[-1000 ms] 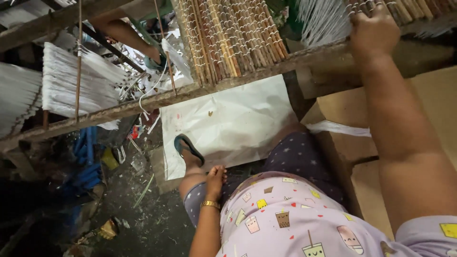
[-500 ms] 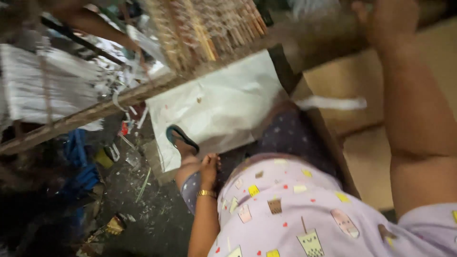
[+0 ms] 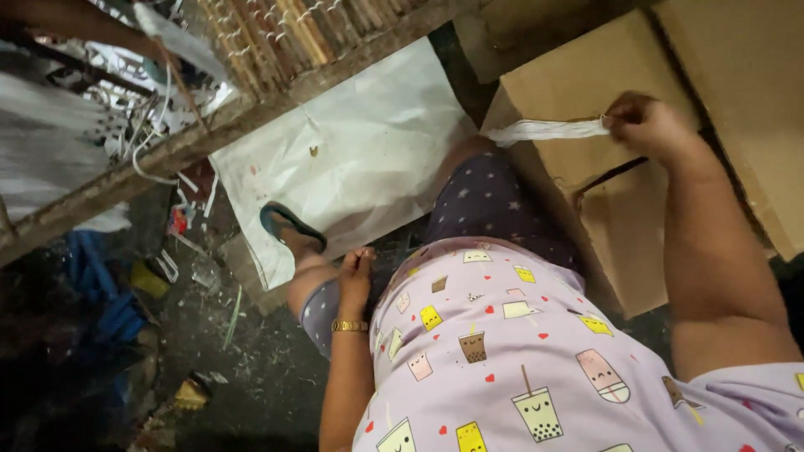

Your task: Manually attaching cotton wicks to wooden sticks by looping them in a repetitive production process.

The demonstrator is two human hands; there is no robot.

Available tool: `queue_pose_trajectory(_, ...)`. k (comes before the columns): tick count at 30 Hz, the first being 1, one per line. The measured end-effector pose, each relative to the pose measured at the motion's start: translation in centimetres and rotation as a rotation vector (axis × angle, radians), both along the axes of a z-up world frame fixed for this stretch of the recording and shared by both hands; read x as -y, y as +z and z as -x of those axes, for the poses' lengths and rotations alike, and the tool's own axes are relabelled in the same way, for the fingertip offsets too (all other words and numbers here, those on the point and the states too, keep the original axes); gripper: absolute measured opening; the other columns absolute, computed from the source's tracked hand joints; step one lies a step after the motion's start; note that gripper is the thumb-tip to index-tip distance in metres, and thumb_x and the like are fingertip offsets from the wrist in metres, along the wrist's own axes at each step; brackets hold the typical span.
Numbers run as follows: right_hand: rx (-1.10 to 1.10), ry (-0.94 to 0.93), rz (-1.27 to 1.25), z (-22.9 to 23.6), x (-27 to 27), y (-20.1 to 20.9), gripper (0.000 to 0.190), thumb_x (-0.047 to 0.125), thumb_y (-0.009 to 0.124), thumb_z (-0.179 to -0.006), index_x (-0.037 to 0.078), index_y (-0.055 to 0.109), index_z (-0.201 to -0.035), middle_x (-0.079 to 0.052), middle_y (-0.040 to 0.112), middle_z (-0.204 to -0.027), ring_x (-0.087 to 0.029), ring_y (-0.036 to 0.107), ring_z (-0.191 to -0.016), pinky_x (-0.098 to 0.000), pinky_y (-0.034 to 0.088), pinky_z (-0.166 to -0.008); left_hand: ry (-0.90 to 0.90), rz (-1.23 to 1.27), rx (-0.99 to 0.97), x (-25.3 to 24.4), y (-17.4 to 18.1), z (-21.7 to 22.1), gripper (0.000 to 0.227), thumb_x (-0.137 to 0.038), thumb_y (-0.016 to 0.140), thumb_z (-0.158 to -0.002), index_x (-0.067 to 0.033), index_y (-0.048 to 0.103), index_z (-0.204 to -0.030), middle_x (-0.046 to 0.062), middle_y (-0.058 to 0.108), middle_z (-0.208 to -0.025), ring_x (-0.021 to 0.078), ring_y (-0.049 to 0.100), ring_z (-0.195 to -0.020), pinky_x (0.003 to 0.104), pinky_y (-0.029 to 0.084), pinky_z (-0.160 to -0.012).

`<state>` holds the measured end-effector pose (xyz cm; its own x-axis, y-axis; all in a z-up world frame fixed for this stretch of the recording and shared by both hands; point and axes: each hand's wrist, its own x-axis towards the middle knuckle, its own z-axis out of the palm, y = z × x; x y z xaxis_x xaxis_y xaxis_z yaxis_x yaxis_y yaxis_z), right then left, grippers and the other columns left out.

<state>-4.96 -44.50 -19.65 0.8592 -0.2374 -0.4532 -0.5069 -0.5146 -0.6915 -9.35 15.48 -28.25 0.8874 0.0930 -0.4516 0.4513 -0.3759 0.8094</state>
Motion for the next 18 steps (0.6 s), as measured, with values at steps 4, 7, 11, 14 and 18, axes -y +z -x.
queue_pose_trajectory(4,0.083,0.192,0.271,-0.3,0.1,-0.2,0.018,0.028,0.068,-0.1,0.013,0.071,-0.108,-0.007,0.067,-0.088,-0.021,0.058,-0.076,-0.0381,0.041,-0.062,0.024,0.051,0.044,0.0,-1.5,0.6,0.017,-0.031,0.064,-0.098,-0.0169,0.072,-0.092,-0.002,0.072,-0.092,0.0127,0.063,-0.084,0.029,0.048,-0.081)
queue_pose_trajectory(7,0.043,0.264,0.602,-2.4,-1.4,2.7,0.031,0.044,0.07,-0.105,0.013,0.076,-0.108,-0.016,0.076,-0.092,-0.036,0.068,-0.083,-0.0483,0.047,-0.067,0.024,0.098,0.219,0.2,-3.1,-0.1,0.014,-0.026,0.066,-0.098,-0.014,0.072,-0.101,0.001,0.072,-0.097,0.0141,0.064,-0.088,0.029,0.05,-0.083)
queue_pose_trajectory(11,0.263,0.429,0.675,-4.7,-9.5,8.7,0.024,0.029,0.072,-0.105,0.006,0.069,-0.103,-0.021,0.069,-0.091,-0.043,0.065,-0.08,-0.0523,0.045,-0.066,-0.156,0.121,0.328,5.1,9.4,-3.2,0.027,-0.027,0.062,-0.099,-0.01,0.074,-0.116,0.005,0.075,-0.116,0.0169,0.068,-0.111,0.031,0.05,-0.101)
queue_pose_trajectory(14,0.273,0.662,0.351,-5.3,-23.6,18.0,0.026,0.012,0.065,-0.093,0.015,0.075,-0.117,-0.009,0.075,-0.112,-0.03,0.068,-0.101,-0.0447,0.049,-0.091,-0.186,0.35,0.455,8.1,17.7,-4.0,0.04,-0.016,0.067,-0.099,-0.0149,0.059,-0.138,0.005,0.051,-0.12,0.008,0.063,-0.081,0.023,0.054,-0.081)
queue_pose_trajectory(18,0.564,0.955,-0.04,-7.5,-31.3,15.4,0.039,0.006,0.071,-0.08,0.016,0.073,-0.117,-0.011,0.073,-0.106,-0.038,0.069,-0.101,-0.047,0.055,-0.089,-0.155,0.731,0.515,9.8,15.0,-5.2,0.066,-0.004,0.068,-0.099,-0.0104,0.04,-0.159,0.008,0.055,-0.148,0.0172,0.071,-0.107,0.028,0.063,-0.085)
